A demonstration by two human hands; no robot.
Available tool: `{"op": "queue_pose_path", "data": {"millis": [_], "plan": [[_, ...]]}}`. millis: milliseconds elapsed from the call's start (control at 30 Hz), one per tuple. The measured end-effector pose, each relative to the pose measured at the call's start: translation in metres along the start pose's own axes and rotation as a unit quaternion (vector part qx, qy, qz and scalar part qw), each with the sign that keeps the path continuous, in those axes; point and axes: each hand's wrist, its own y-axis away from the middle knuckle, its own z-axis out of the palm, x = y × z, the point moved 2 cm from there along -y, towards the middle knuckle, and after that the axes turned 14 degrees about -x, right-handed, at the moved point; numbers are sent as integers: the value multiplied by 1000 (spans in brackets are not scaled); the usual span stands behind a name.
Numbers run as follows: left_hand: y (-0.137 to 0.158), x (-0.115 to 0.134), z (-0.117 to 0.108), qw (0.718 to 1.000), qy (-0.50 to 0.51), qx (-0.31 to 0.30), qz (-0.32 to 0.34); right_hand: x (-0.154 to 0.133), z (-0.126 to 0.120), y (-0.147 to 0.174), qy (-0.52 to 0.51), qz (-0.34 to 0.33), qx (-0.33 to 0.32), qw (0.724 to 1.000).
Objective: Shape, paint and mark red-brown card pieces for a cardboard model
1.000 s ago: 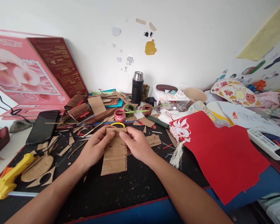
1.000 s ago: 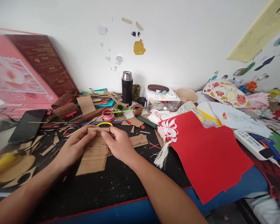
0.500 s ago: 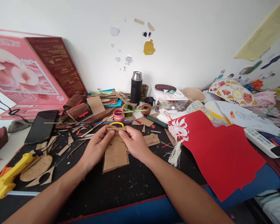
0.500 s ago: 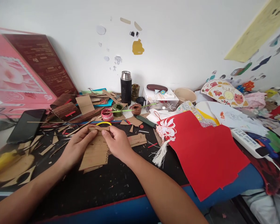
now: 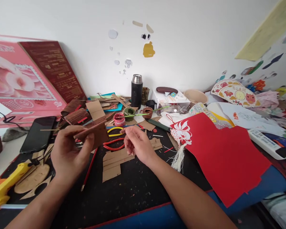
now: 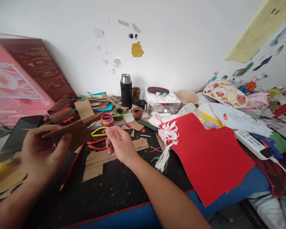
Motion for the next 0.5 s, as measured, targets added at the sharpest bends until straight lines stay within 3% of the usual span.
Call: {"op": "queue_pose_path", "data": {"millis": [133, 267, 400, 500], "plan": [[3, 1, 2, 967, -172, -65, 176, -1, 3, 0, -23, 16, -40, 999], [10, -1, 12, 941, -202, -139, 234, 3, 2, -2, -35, 18, -41, 998], [10, 1, 15, 956, -80, -219, 178, 4, -4, -4, -54, 18, 13, 998], [3, -6, 10, 986, 60, -158, 8, 2, -5, -3, -63, 22, 14, 998]]}}
